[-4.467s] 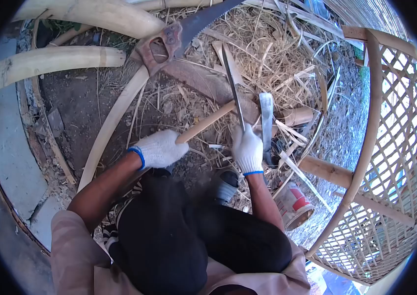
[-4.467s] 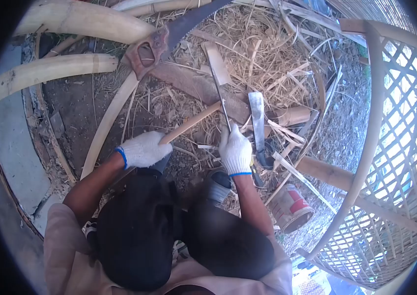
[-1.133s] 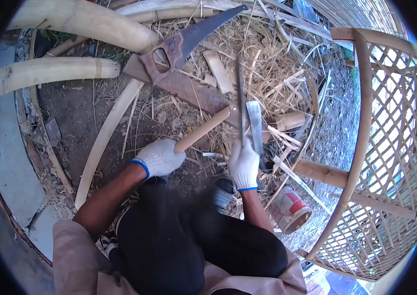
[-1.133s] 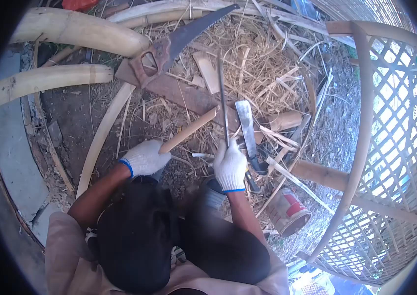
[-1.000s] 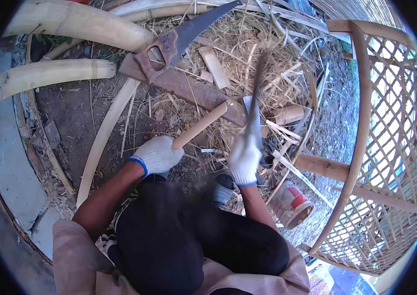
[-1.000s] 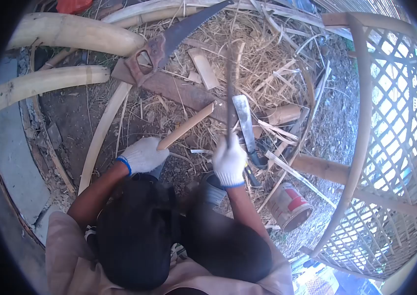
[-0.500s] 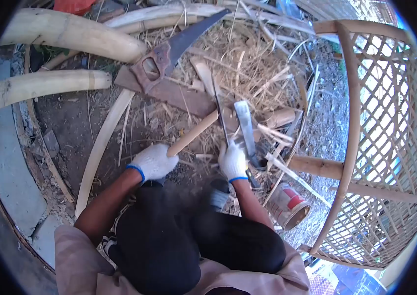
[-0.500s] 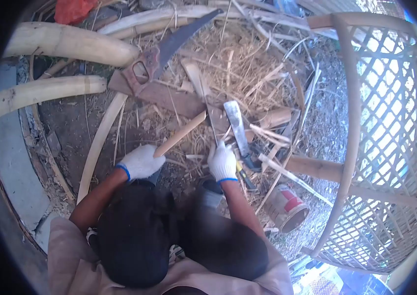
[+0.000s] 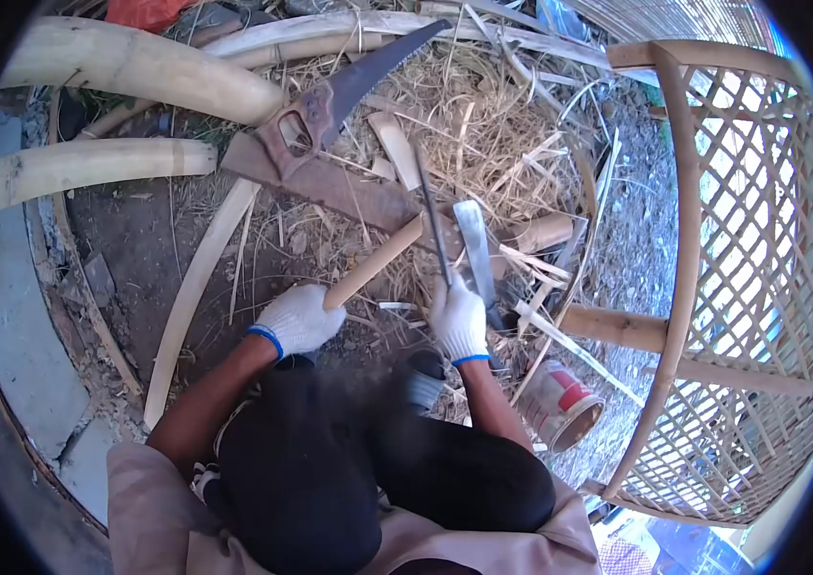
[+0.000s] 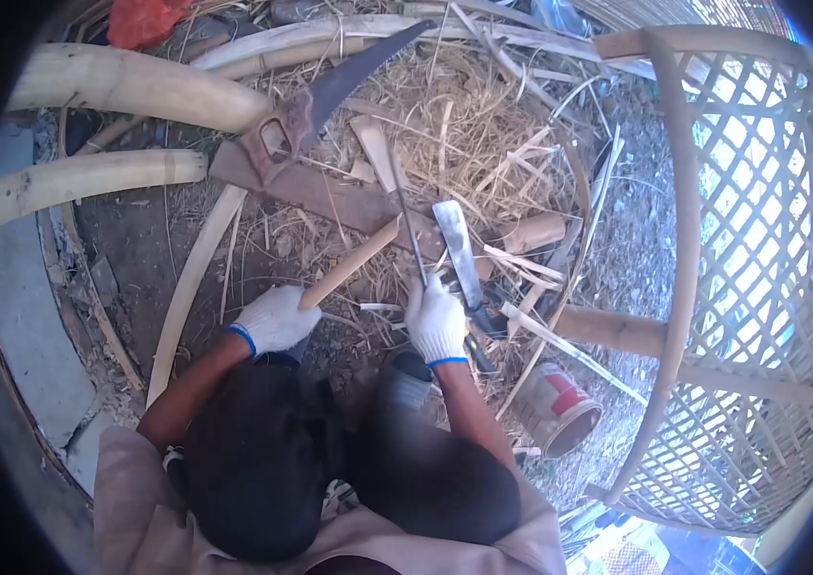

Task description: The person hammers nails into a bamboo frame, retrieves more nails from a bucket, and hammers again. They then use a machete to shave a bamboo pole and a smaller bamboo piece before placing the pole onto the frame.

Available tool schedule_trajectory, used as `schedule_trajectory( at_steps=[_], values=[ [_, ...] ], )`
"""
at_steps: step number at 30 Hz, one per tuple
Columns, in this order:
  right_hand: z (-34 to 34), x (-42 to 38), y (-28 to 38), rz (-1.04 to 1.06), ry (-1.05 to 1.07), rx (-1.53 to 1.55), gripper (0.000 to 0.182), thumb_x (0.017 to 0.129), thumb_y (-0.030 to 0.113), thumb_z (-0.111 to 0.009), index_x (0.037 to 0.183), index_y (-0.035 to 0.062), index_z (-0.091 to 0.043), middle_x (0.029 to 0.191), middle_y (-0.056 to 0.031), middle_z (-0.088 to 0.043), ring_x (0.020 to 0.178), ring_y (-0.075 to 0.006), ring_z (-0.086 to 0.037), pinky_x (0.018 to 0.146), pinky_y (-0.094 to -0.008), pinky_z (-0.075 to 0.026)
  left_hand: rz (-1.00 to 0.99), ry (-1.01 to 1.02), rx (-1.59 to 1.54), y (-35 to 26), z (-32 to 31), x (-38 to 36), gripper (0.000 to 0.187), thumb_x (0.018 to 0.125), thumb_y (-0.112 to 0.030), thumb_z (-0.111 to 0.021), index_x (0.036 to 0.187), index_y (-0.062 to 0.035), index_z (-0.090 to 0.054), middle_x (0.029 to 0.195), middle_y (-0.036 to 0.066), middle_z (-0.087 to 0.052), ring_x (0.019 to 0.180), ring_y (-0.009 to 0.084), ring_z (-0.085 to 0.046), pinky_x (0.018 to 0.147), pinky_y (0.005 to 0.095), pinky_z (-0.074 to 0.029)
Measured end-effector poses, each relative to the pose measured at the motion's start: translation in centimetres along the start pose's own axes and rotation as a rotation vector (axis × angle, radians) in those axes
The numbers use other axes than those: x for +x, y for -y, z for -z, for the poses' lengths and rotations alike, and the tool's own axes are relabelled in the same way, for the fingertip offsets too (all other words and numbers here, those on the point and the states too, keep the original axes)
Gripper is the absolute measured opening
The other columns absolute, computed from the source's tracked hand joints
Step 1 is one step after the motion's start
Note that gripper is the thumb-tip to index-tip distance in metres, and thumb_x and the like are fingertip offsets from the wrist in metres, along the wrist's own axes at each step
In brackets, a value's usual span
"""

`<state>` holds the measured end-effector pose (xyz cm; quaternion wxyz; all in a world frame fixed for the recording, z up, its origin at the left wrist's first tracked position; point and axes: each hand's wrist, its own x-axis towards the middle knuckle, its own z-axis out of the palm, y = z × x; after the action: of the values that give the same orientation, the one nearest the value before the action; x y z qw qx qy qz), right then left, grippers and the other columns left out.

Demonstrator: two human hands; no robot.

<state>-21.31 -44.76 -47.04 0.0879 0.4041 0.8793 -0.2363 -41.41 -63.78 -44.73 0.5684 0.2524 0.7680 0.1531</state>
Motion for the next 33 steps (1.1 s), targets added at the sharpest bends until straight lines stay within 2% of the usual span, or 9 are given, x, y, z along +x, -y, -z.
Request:
schedule_trajectory(
  at_steps=[2, 5, 7, 9, 12, 16, 20, 23, 33],
  values=[
    [1.0, 0.4, 1.6, 0.014, -0.125, 0.171, 0.034, 0.104, 0.032, -0.054, 0.104, -0.0011, -0.063, 0.073, -0.0317, -0.067, 0.072, -0.0480, -0.071, 0.065, -0.0558, -0.058, -0.010, -0.033, -0.013, 0.5, -0.1, 0.5, 0.044, 0.091, -0.037, -0.060, 0.100, 0.0044, -0.072, 0.092, 0.032, -0.071, 0.093, 0.0483, -0.071, 0.085, 0.0538, -0.055],
    [-2.3, 1.6, -1.6, -0.030, 0.107, -0.132, 0.035, 0.104, 0.031, -0.054, 0.105, -0.0019, -0.063, 0.073, -0.0313, -0.067, 0.070, -0.0477, -0.070, 0.063, -0.0548, -0.057, -0.047, -0.016, 0.017, 0.6, -0.7, 0.3, 0.047, 0.092, -0.040, -0.060, 0.104, 0.0035, -0.072, 0.098, 0.032, -0.071, 0.099, 0.0477, -0.070, 0.090, 0.0537, -0.054],
    [-3.0, 2.1, -2.5, 0.066, 0.045, -0.059, 0.034, 0.104, 0.030, -0.054, 0.103, -0.0031, -0.064, 0.078, -0.0352, -0.067, 0.074, -0.0503, -0.070, 0.067, -0.0576, -0.057, -0.100, -0.060, -0.011, 0.8, -0.9, 0.5, 0.052, 0.093, -0.045, -0.058, 0.102, 0.0040, -0.073, 0.099, 0.033, -0.071, 0.102, 0.0473, -0.070, 0.093, 0.0539, -0.054],
    [-3.4, 2.1, -3.1, 0.032, 0.073, -0.034, 0.035, 0.104, 0.030, -0.054, 0.101, -0.0029, -0.065, 0.082, -0.0380, -0.066, 0.076, -0.0524, -0.069, 0.068, -0.0596, -0.057, -0.005, -0.037, 0.056, 0.3, -0.9, -0.9, 0.067, 0.095, -0.058, -0.058, 0.115, 0.0056, -0.066, 0.107, 0.034, -0.070, 0.107, 0.0484, -0.069, 0.096, 0.0543, -0.053],
    [-2.2, 2.5, -3.2, 0.013, 0.156, 0.149, 0.039, 0.104, 0.033, -0.053, 0.104, -0.0039, -0.065, 0.086, -0.0323, -0.070, 0.086, -0.0484, -0.071, 0.076, -0.0542, -0.055, 0.048, -0.024, 0.032, -0.1, 0.2, -1.0, 0.073, 0.096, -0.061, -0.058, 0.121, 0.0075, -0.057, 0.113, 0.035, -0.069, 0.108, 0.0496, -0.068, 0.094, 0.0541, -0.053],
    [0.9, 3.6, -3.5, -0.130, 0.414, 0.338, 0.042, 0.105, 0.037, -0.052, 0.103, -0.0026, -0.065, 0.081, -0.0265, -0.069, 0.088, -0.0441, -0.071, 0.076, -0.0492, -0.052, -0.059, -0.063, -0.001, 2.1, -0.2, 0.3, 0.068, 0.097, -0.059, -0.059, 0.113, 0.0068, -0.059, 0.105, 0.034, -0.070, 0.101, 0.0501, -0.069, 0.089, 0.0546, -0.052],
    [-0.7, 2.4, -3.9, 0.088, 0.095, 0.133, 0.035, 0.104, 0.033, -0.054, 0.107, -0.0004, -0.066, 0.083, -0.0316, -0.069, 0.083, -0.0486, -0.070, 0.075, -0.0560, -0.053, -0.097, -0.091, 0.053, 2.4, 0.2, 0.5, 0.060, 0.097, -0.056, -0.060, 0.107, 0.0029, -0.063, 0.101, 0.033, -0.070, 0.099, 0.0502, -0.068, 0.086, 0.0546, -0.052],
    [0.3, 0.9, -2.5, 0.015, 0.062, 0.174, 0.034, 0.104, 0.029, -0.056, 0.102, -0.0031, -0.064, 0.083, -0.0341, -0.065, 0.088, -0.0534, -0.065, 0.072, -0.0571, -0.049, -0.113, -0.115, 0.080, 2.1, 0.8, 0.2, 0.054, 0.096, -0.054, -0.061, 0.105, -0.0008, -0.065, 0.098, 0.032, -0.070, 0.097, 0.0503, -0.068, 0.084, 0.0552, -0.052],
    [2.9, -0.6, -2.3, 0.109, -0.061, 0.104, 0.023, 0.101, 0.027, -0.061, 0.101, 0.0044, -0.064, 0.074, -0.0272, -0.067, 0.072, -0.0458, -0.069, 0.065, -0.0553, -0.055, -0.136, -0.253, 0.508, -1.1, 3.6, -1.0, 0.038, 0.097, -0.044, -0.059, 0.105, -0.0071, -0.063, 0.089, 0.026, -0.072, 0.087, 0.0464, -0.070, 0.078, 0.0578, -0.054]
  ],
)
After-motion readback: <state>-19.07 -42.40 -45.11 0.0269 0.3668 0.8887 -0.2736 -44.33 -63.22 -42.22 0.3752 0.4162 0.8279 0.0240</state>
